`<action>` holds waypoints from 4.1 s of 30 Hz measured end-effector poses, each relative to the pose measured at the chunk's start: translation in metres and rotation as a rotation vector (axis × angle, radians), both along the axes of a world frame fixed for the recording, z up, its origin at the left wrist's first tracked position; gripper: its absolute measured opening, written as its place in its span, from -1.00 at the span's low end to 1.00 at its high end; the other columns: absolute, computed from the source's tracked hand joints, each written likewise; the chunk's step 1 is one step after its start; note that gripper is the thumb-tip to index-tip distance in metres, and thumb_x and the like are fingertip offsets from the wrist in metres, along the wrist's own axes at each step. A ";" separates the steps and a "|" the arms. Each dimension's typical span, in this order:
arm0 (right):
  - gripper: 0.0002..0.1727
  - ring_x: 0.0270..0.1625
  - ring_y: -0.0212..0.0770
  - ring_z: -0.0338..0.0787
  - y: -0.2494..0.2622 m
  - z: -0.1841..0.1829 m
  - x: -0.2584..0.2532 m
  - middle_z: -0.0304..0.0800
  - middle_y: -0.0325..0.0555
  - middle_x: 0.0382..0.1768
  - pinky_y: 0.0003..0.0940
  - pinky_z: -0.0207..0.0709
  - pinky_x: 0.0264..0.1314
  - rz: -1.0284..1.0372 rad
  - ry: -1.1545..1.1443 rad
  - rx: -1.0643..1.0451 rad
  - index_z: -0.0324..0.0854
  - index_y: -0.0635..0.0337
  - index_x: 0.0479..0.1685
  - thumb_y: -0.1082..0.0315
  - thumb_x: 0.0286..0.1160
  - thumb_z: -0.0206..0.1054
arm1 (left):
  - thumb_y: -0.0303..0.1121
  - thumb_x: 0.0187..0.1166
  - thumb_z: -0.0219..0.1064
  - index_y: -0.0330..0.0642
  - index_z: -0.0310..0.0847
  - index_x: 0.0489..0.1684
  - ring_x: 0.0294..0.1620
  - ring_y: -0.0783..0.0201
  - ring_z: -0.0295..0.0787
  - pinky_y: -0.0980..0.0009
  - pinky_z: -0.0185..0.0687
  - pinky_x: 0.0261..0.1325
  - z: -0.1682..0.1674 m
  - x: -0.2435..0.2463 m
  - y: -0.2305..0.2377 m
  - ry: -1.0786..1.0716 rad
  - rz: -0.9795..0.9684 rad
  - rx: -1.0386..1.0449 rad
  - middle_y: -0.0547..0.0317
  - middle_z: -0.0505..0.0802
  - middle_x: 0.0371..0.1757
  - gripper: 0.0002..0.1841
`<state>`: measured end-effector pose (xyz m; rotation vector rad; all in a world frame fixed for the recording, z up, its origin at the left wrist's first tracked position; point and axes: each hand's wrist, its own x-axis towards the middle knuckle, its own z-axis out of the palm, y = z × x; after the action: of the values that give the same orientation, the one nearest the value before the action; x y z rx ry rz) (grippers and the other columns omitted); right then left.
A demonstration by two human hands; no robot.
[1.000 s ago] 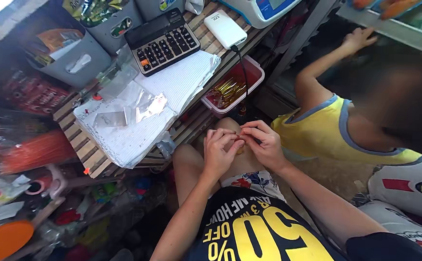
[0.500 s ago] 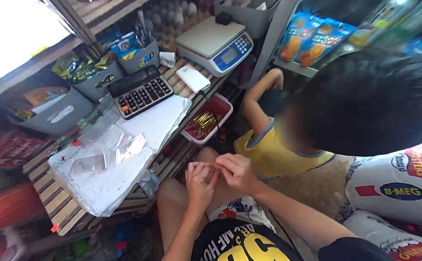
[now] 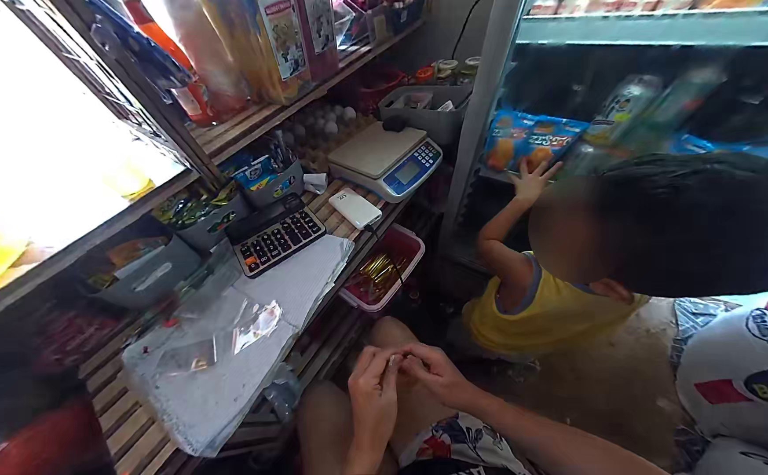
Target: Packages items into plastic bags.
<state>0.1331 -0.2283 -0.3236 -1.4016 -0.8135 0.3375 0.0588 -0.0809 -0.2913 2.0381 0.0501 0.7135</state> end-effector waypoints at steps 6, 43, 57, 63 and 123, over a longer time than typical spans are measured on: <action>-0.80 0.37 -0.34 0.69 0.006 0.014 -0.002 0.83 -0.17 0.15 -0.25 0.45 0.62 0.043 -0.037 0.197 0.85 0.18 -0.12 0.29 0.66 0.34 | -0.01 0.77 0.17 0.07 0.83 -0.33 0.26 0.38 0.54 0.43 0.40 0.42 0.026 -0.005 0.006 -0.026 -0.129 -0.093 0.34 0.73 0.04 -0.63; -0.57 0.49 0.51 0.53 0.161 -0.033 0.189 0.52 0.46 0.47 0.45 0.55 0.28 -0.080 -0.316 -1.165 0.64 0.41 0.33 0.52 0.45 0.44 | 0.00 0.82 0.08 -0.04 0.83 0.05 0.34 0.36 0.61 0.46 0.59 0.40 0.003 -0.068 0.045 0.257 -0.025 -0.085 0.15 0.72 0.21 -0.58; -0.29 0.86 0.22 0.11 0.172 -0.031 0.246 0.10 0.23 0.82 0.19 0.09 0.79 0.035 -0.007 -1.389 0.09 0.29 0.83 0.26 0.76 0.21 | -0.08 0.79 0.16 -0.03 0.86 0.02 0.29 0.38 0.65 0.49 0.64 0.33 -0.021 -0.069 0.070 0.440 0.104 -0.132 0.18 0.75 0.20 -0.66; -0.52 0.55 0.51 0.49 0.135 -0.039 0.251 0.52 0.41 0.51 0.56 0.45 0.26 -0.163 -0.204 -1.421 0.59 0.35 0.42 0.49 0.46 0.39 | -0.15 0.79 0.17 -0.07 0.83 0.05 0.31 0.36 0.63 0.49 0.61 0.34 -0.013 -0.062 0.072 0.432 0.075 -0.130 0.15 0.74 0.20 -0.69; -0.23 0.73 0.31 0.28 0.142 -0.077 0.270 0.42 0.26 0.62 0.31 0.15 0.66 0.179 -0.489 -1.394 0.44 0.32 0.62 0.50 0.25 0.54 | -0.16 0.75 0.18 -0.01 0.85 0.03 0.29 0.36 0.65 0.44 0.60 0.37 -0.035 -0.073 0.081 0.582 0.084 -0.013 0.21 0.76 0.18 -0.71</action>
<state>0.4027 -0.0863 -0.4009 -2.7854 -1.1623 0.8002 -0.0142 0.0000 -0.3260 2.1777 0.4754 0.1478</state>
